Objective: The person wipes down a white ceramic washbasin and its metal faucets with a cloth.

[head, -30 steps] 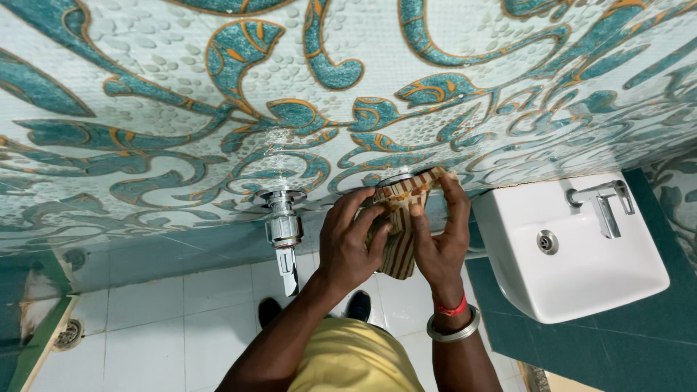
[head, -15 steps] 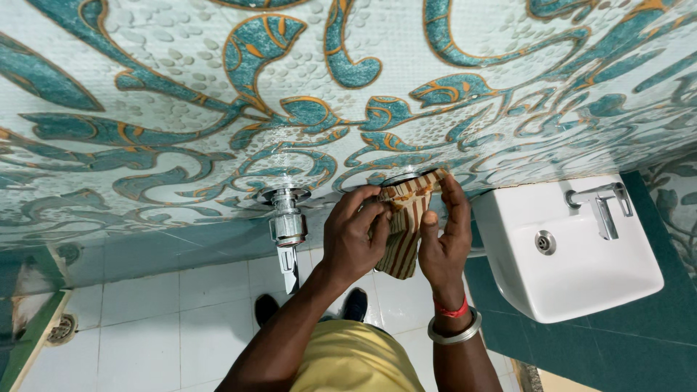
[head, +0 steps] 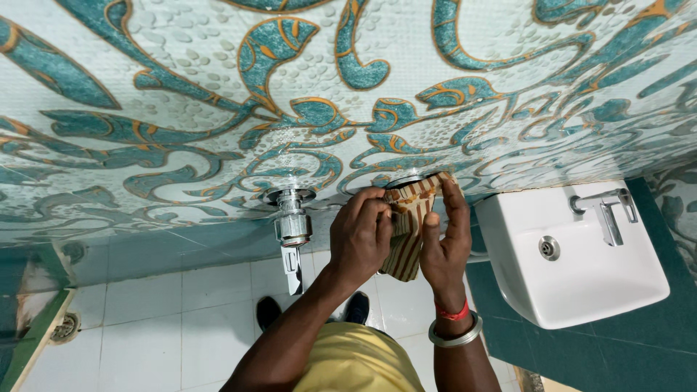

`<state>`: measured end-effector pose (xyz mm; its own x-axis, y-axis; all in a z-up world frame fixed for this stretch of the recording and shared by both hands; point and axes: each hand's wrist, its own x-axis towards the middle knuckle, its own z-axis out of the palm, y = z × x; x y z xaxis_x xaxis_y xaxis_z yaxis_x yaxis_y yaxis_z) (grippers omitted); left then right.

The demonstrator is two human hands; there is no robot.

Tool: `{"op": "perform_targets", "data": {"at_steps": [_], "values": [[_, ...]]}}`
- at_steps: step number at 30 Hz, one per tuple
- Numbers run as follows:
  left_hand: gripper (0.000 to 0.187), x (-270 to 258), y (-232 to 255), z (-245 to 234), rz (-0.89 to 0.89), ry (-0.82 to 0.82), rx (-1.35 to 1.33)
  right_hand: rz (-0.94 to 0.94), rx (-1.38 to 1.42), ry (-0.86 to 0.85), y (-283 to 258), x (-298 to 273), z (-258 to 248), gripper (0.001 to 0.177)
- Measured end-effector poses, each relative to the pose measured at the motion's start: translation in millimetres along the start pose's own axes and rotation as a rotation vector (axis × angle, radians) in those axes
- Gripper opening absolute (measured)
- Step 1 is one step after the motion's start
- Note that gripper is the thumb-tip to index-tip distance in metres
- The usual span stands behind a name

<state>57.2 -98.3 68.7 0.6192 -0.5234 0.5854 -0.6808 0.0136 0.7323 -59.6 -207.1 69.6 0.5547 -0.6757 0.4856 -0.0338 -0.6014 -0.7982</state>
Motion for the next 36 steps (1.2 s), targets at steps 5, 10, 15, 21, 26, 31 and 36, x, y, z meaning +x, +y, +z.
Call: {"op": "perform_targets", "data": {"at_steps": [5, 10, 15, 21, 26, 31, 36], "values": [[0.007, 0, 0, 1, -0.015, 0.03, -0.012, 0.084, 0.032, 0.041, -3, 3, -4, 0.054], [0.008, -2, -5, 5, 0.01, 0.113, -0.023, -0.022, -0.059, 0.022, -4, 9, -9, 0.054], [0.01, -5, -9, 6, -0.037, 0.138, 0.027, -0.116, -0.141, 0.027, -10, 15, -11, 0.058], [0.01, 10, -9, -4, 0.102, 0.203, 0.099, -0.001, -0.082, 0.06, -22, 20, -10, 0.067], [0.009, 14, -10, -6, 0.159, 0.146, 0.355, -0.199, -0.332, 0.128, -33, 9, -10, 0.053], [0.015, 12, -2, -10, 0.056, 0.101, 0.295, -0.227, -0.309, 0.094, -40, -4, 8, 0.041], [0.02, 20, 23, -20, 0.168, 0.142, 0.119, -0.179, -0.331, 0.049, -30, -3, 21, 0.045]]}}
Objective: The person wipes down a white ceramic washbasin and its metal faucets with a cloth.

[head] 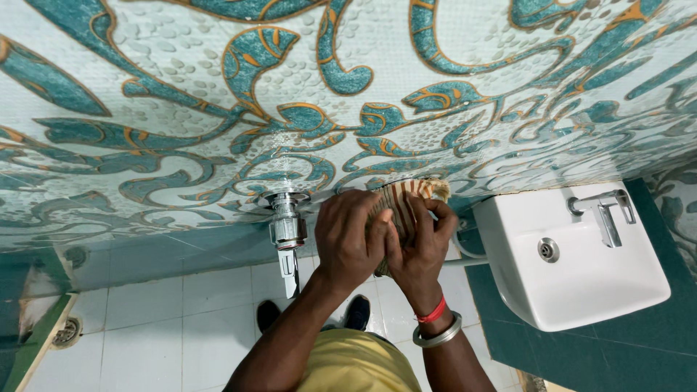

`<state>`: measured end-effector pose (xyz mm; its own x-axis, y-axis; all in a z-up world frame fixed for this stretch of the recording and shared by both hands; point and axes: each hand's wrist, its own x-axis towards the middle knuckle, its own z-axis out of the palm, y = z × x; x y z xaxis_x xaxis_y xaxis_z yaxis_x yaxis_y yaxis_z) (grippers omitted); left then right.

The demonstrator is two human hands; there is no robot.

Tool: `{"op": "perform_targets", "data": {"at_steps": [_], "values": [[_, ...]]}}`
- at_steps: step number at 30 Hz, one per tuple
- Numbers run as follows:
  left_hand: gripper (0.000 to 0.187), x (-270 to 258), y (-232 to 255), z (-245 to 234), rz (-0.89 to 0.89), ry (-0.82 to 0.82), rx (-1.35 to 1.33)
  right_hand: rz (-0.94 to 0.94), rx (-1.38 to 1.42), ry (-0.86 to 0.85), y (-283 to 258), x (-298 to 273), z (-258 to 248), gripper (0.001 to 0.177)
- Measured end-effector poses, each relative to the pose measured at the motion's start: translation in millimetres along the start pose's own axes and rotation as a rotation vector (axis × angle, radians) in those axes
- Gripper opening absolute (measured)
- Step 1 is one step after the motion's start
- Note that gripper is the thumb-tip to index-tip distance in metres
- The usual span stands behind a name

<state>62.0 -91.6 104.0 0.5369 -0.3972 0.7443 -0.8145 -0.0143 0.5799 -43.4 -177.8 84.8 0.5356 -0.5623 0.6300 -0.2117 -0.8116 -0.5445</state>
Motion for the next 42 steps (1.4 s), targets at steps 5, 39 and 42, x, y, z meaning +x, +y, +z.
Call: {"op": "perform_targets", "data": {"at_steps": [5, 39, 42], "values": [[0.045, 11, 16, 10, 0.171, -0.131, -0.265, -0.002, 0.017, 0.042, 23, -8, 24, 0.043], [0.032, 32, -8, 59, 0.208, -0.408, -0.451, 0.13, 0.383, 0.048, 110, -28, 65, 0.048], [0.038, 23, 4, 52, 0.209, -0.322, -0.395, 0.027, 0.204, -0.007, 93, -23, 47, 0.037]]}}
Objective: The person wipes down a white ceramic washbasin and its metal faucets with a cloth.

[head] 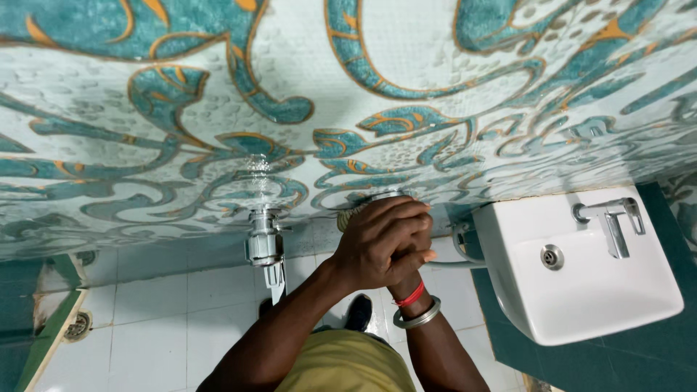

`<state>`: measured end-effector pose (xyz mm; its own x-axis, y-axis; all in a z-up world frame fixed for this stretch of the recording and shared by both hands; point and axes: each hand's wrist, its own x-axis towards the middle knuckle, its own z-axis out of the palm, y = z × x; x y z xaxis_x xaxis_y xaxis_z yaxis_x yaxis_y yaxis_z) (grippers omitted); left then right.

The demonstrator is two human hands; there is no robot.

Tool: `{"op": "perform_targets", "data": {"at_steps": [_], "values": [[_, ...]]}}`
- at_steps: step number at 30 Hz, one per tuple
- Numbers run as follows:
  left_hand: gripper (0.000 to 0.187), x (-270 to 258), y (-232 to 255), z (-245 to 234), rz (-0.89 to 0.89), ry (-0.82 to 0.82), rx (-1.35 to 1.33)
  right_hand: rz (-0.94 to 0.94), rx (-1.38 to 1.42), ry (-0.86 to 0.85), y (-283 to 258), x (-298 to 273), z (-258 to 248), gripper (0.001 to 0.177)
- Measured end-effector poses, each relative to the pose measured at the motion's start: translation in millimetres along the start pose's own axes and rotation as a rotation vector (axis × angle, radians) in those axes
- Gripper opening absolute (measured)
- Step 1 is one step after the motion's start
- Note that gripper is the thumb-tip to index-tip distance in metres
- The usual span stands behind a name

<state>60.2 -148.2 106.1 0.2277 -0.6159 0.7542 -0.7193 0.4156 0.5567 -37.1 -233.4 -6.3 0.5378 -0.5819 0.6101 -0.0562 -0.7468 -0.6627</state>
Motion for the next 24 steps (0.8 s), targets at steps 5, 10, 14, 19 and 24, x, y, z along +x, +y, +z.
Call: {"op": "perform_targets", "data": {"at_steps": [5, 10, 14, 19, 24], "values": [[0.044, -43, 31, -6, -0.068, 0.199, 0.101, -0.057, -0.071, -0.092, -60, 23, -41, 0.055], [0.033, -110, 42, 3, -0.884, 0.314, -0.218, -0.01, -0.059, -0.02, -89, 25, -71, 0.049], [0.05, -116, 23, 15, -1.297, 0.172, -0.761, 0.159, 0.112, -0.076, -88, 15, -68, 0.034], [0.064, -83, -1, 21, -1.374, 0.135, -1.391, 0.341, 0.292, -0.037, -79, 8, -64, 0.026], [0.049, -65, -10, 33, -1.277, 0.222, -1.26, 0.394, 0.424, -0.076, -79, 10, -70, 0.03]]}}
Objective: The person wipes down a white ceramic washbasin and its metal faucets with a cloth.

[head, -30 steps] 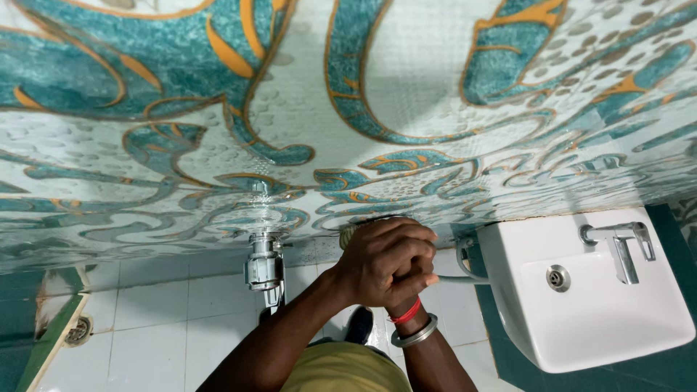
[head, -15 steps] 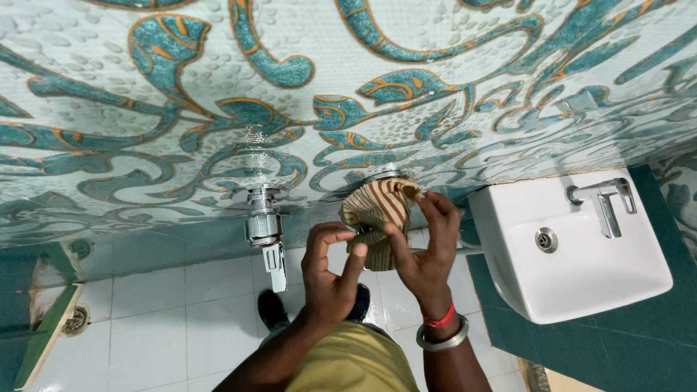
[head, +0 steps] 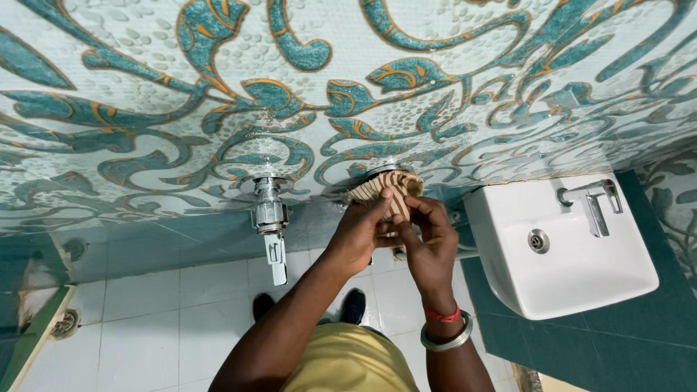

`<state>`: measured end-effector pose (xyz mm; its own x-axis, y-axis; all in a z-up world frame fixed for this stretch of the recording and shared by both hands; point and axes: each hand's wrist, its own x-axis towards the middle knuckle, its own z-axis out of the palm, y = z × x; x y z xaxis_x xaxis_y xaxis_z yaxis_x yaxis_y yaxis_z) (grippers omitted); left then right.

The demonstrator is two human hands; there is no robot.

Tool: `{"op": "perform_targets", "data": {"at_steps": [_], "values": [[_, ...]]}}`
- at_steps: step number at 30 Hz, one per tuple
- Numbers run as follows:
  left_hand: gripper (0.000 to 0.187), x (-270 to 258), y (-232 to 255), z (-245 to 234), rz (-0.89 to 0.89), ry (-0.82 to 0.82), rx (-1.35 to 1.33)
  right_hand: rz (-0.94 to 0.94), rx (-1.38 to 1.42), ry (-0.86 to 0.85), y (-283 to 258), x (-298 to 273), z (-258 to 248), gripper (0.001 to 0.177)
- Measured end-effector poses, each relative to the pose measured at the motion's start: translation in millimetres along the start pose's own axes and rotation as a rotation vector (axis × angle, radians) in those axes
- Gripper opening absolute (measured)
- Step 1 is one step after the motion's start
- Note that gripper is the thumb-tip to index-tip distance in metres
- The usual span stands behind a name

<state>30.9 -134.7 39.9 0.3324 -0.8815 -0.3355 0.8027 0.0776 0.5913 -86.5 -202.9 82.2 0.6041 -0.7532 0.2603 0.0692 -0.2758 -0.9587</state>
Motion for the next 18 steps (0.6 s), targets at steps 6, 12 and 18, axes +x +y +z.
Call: {"op": "perform_targets", "data": {"at_steps": [6, 12, 18], "values": [[0.05, 0, -9, -1, 0.15, 0.113, 0.188, 0.084, -0.017, -0.004, -4, 2, 4, 0.04], [0.043, -3, -8, -8, 0.182, 0.178, 0.232, 0.113, -0.078, 0.08, 7, 10, 10, 0.025], [0.027, -14, -15, -11, 0.255, 0.154, 0.093, 0.094, 0.214, 0.071, 29, 25, 11, 0.018]]}}
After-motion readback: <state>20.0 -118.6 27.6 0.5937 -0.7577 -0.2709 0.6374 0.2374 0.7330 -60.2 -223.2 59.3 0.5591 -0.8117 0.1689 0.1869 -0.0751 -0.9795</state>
